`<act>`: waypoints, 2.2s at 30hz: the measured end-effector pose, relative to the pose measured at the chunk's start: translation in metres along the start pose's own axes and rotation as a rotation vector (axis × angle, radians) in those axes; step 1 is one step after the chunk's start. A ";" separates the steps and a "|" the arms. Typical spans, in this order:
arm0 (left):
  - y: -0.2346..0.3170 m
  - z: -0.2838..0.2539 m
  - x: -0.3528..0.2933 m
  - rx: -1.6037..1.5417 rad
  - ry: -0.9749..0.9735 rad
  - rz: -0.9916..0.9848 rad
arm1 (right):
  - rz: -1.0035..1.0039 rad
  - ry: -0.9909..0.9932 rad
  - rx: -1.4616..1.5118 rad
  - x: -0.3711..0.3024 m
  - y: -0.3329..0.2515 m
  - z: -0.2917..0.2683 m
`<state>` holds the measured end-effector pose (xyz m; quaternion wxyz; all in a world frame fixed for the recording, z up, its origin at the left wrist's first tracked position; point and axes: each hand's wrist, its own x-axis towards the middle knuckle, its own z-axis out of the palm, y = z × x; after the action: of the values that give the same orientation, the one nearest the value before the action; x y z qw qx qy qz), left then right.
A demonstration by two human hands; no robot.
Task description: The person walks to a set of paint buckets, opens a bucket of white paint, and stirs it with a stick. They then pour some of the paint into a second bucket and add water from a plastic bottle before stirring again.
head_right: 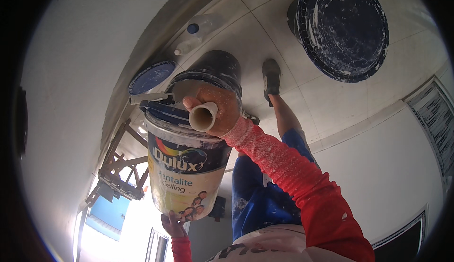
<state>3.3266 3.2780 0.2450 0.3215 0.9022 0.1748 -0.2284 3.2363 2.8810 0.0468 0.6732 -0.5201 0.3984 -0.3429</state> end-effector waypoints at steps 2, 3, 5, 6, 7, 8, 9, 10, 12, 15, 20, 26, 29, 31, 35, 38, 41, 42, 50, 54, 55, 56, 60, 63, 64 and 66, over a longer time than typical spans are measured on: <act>0.000 0.001 0.000 0.001 0.005 -0.001 | 0.078 0.035 0.061 0.000 0.003 0.000; 0.000 0.001 0.000 0.001 0.009 -0.002 | 0.126 0.057 0.137 0.002 0.005 -0.001; 0.002 0.002 -0.002 0.002 0.016 0.003 | 0.005 0.060 0.005 0.002 0.005 -0.001; 0.004 0.004 -0.002 0.004 0.016 0.004 | -0.054 0.064 -0.063 0.002 0.005 -0.003; 0.001 0.001 0.000 -0.004 -0.009 0.014 | -0.023 0.053 -0.063 0.002 0.005 -0.005; -0.003 -0.005 0.003 -0.012 -0.033 0.024 | 0.009 0.042 -0.062 0.001 0.005 -0.007; -0.002 -0.004 0.002 -0.020 -0.050 0.034 | 0.031 0.020 -0.056 0.000 0.004 -0.006; -0.001 -0.003 0.000 -0.015 -0.031 0.024 | 0.053 -0.001 -0.052 -0.001 0.002 -0.007; 0.003 0.002 -0.002 -0.003 0.000 0.004 | 0.078 -0.051 -0.049 -0.003 -0.007 -0.009; -0.002 -0.009 0.001 0.029 -0.031 -0.027 | 0.028 -0.047 -0.049 -0.003 -0.007 -0.009; 0.015 0.010 -0.009 0.015 0.008 -0.035 | 0.080 -0.054 -0.085 -0.003 -0.005 -0.012; 0.008 0.004 -0.006 0.004 0.002 -0.026 | -0.004 -0.073 -0.003 -0.007 -0.004 -0.009; 0.011 0.011 -0.009 -0.007 0.037 -0.022 | -0.003 0.027 0.020 -0.006 -0.004 0.000; 0.013 0.015 -0.009 -0.010 0.043 -0.021 | -0.108 -0.028 0.034 -0.008 0.002 -0.002; 0.011 0.009 -0.006 -0.001 0.013 -0.023 | -0.055 -0.048 0.079 -0.011 0.001 0.001; 0.007 0.007 -0.005 -0.004 0.022 -0.026 | -0.027 -0.067 0.017 -0.010 0.004 -0.001; 0.005 0.006 -0.006 -0.023 0.036 -0.018 | -0.064 -0.076 -0.023 -0.011 -0.001 -0.001; 0.006 0.007 -0.007 -0.032 0.036 -0.013 | -0.087 -0.074 -0.027 -0.011 -0.004 -0.001; 0.002 0.003 -0.003 -0.037 0.015 -0.022 | -0.232 -0.128 -0.026 -0.018 0.002 0.005; 0.007 0.011 -0.006 -0.073 0.058 -0.011 | -0.262 -0.120 0.032 -0.019 -0.003 0.007; 0.008 0.010 -0.006 -0.061 0.038 -0.020 | -0.289 -0.144 0.008 -0.021 -0.003 0.004; 0.008 0.006 -0.006 -0.050 0.018 -0.028 | -0.317 -0.168 -0.016 -0.021 -0.002 0.003; 0.016 0.010 -0.009 -0.052 -0.025 -0.041 | -0.291 -0.110 0.041 -0.023 0.001 0.008; 0.019 0.011 -0.010 -0.044 -0.006 -0.064 | -0.300 -0.123 0.032 -0.019 -0.004 0.004; 0.028 0.021 -0.014 -0.045 0.014 -0.074 | -0.269 -0.106 0.043 -0.018 -0.005 0.004; 0.047 0.040 -0.024 -0.043 0.055 -0.093 | -0.281 -0.105 0.049 -0.017 -0.005 0.003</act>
<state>3.3162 3.2131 0.2530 0.3249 0.8919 0.2301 -0.2144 3.2313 2.8963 0.0549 0.6509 -0.5716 0.2774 -0.4156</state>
